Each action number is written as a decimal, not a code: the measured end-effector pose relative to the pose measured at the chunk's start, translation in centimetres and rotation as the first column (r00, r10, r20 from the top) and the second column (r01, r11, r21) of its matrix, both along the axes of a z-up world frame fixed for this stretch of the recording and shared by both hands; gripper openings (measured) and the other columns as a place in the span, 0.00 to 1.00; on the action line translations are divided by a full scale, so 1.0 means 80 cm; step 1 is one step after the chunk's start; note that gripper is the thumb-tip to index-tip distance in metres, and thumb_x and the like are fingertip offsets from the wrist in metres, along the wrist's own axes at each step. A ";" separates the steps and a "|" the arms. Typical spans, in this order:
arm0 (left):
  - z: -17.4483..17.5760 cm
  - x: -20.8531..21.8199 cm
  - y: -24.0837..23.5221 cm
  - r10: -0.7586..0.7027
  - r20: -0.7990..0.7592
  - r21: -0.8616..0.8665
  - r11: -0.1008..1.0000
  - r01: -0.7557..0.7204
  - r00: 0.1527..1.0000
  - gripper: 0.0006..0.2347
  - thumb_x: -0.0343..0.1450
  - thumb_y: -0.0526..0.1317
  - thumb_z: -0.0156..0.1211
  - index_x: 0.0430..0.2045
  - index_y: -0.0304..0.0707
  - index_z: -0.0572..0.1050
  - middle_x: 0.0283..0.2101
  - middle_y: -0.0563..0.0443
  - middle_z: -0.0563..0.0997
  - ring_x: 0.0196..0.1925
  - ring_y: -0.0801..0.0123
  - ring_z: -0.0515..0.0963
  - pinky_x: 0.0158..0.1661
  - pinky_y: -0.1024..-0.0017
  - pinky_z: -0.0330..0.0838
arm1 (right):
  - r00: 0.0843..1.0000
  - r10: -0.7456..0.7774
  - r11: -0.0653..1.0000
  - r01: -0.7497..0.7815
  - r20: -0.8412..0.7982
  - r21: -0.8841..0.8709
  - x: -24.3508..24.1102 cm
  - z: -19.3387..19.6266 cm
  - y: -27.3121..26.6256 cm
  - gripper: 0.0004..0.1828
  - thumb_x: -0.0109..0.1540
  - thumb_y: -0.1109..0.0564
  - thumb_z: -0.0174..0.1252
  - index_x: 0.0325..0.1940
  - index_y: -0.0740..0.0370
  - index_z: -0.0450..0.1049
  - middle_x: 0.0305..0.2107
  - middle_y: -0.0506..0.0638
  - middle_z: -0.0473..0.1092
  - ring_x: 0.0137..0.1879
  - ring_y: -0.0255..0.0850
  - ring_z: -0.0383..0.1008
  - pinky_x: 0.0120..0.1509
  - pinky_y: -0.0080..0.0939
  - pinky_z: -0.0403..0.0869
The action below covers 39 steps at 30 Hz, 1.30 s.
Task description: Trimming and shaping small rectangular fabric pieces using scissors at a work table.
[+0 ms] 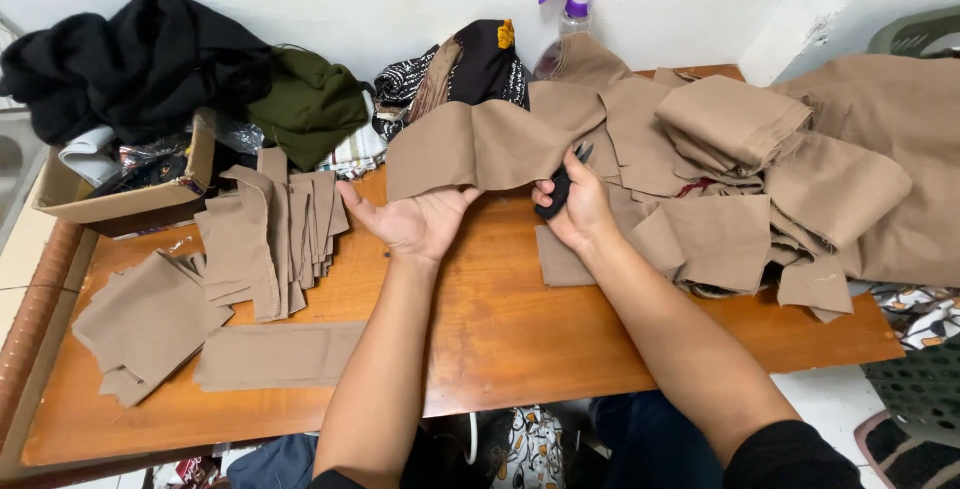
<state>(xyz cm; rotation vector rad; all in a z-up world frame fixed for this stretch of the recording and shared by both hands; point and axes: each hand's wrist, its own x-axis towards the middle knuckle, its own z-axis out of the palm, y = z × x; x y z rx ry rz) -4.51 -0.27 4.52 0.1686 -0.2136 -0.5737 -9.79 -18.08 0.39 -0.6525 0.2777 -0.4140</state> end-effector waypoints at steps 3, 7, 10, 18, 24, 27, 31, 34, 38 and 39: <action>-0.018 0.015 0.003 -0.050 -0.050 -0.129 0.991 0.044 0.997 0.38 0.46 0.67 0.54 0.36 0.30 0.65 0.38 0.38 0.70 0.48 0.47 0.69 0.52 0.51 0.62 | 0.999 0.009 1.000 -0.009 -0.038 -0.008 0.001 -0.004 0.009 0.09 0.60 0.51 0.48 0.33 0.57 0.61 0.21 0.47 0.62 0.20 0.38 0.59 0.20 0.31 0.59; 0.002 0.019 0.001 -0.007 0.000 -0.114 0.993 0.007 1.000 0.34 0.48 0.62 0.58 0.34 0.28 0.69 0.38 0.36 0.73 0.45 0.52 0.73 0.51 0.57 0.66 | 0.999 0.030 0.998 -0.031 -0.030 -0.054 0.001 -0.008 0.013 0.07 0.60 0.53 0.47 0.31 0.56 0.59 0.18 0.45 0.56 0.19 0.41 0.62 0.19 0.33 0.61; -0.053 0.049 -0.016 0.106 0.044 0.000 0.994 -0.106 0.993 0.18 0.62 0.43 0.55 0.43 0.32 0.68 0.47 0.42 0.71 0.51 0.57 0.70 0.55 0.62 0.62 | 0.995 0.089 0.987 -0.094 -0.050 -0.129 -0.005 -0.002 0.022 0.06 0.60 0.53 0.47 0.32 0.56 0.60 0.19 0.47 0.58 0.19 0.44 0.63 0.16 0.33 0.61; -0.039 0.066 0.012 0.249 0.104 0.215 0.940 -0.267 0.963 0.08 0.63 0.30 0.51 0.33 0.32 0.72 0.36 0.37 0.76 0.38 0.54 0.78 0.42 0.63 0.74 | 0.802 -0.576 0.373 0.432 0.160 -0.821 -0.023 0.058 0.025 0.07 0.62 0.55 0.44 0.39 0.54 0.69 0.23 0.46 0.68 0.26 0.29 0.56 0.31 0.26 0.58; -0.099 0.080 -0.003 0.010 0.259 0.382 0.917 -0.112 0.966 0.14 0.59 0.30 0.51 0.38 0.30 0.70 0.35 0.38 0.76 0.35 0.56 0.78 0.37 0.64 0.74 | 0.992 -0.101 0.713 0.126 0.078 -0.690 -0.016 0.038 0.025 0.17 0.60 0.47 0.46 0.37 0.64 0.70 0.29 0.57 0.71 0.10 0.26 0.56 0.09 0.23 0.57; -0.090 0.072 -0.003 -0.100 0.276 0.523 0.850 -0.062 0.956 0.13 0.58 0.30 0.56 0.36 0.32 0.71 0.30 0.42 0.78 0.30 0.59 0.79 0.32 0.68 0.75 | 1.000 -0.002 0.771 -0.011 -0.019 -0.636 -0.003 -0.005 0.013 0.07 0.54 0.58 0.58 0.29 0.65 0.70 0.12 0.49 0.64 0.09 0.29 0.55 0.08 0.25 0.56; -0.117 0.088 -0.003 -0.127 0.303 0.587 0.806 -0.080 0.945 0.14 0.58 0.31 0.58 0.37 0.31 0.70 0.28 0.42 0.77 0.28 0.60 0.79 0.29 0.68 0.75 | 0.998 -0.029 0.807 -0.014 -0.063 -0.591 -0.010 0.017 0.019 0.06 0.52 0.61 0.60 0.27 0.65 0.69 0.10 0.47 0.59 0.10 0.29 0.54 0.08 0.25 0.55; -0.014 0.032 0.009 -0.151 0.425 0.615 0.772 -0.162 0.893 0.16 0.55 0.28 0.63 0.35 0.32 0.70 0.26 0.46 0.78 0.27 0.65 0.79 0.28 0.71 0.74 | 0.996 -0.063 0.836 0.016 -0.066 -0.549 -0.012 0.019 0.016 0.06 0.53 0.61 0.60 0.27 0.64 0.68 0.11 0.45 0.58 0.12 0.29 0.56 0.10 0.24 0.56; -0.012 0.038 0.011 -0.027 0.479 0.606 0.733 -0.308 0.878 0.23 0.55 0.27 0.64 0.43 0.35 0.66 0.24 0.47 0.77 0.26 0.66 0.78 0.28 0.73 0.75 | 0.992 -0.121 0.823 0.081 -0.034 -0.563 -0.012 0.023 0.015 0.06 0.54 0.61 0.59 0.28 0.63 0.68 0.13 0.44 0.57 0.12 0.28 0.56 0.10 0.23 0.56; -0.010 0.038 0.012 0.029 0.492 0.608 0.704 -0.367 0.870 0.23 0.55 0.26 0.63 0.44 0.35 0.65 0.24 0.47 0.77 0.25 0.68 0.78 0.27 0.74 0.75 | 0.991 -0.134 0.809 0.095 -0.024 -0.581 -0.013 0.026 0.017 0.06 0.53 0.62 0.59 0.29 0.63 0.68 0.13 0.44 0.56 0.10 0.28 0.55 0.10 0.23 0.55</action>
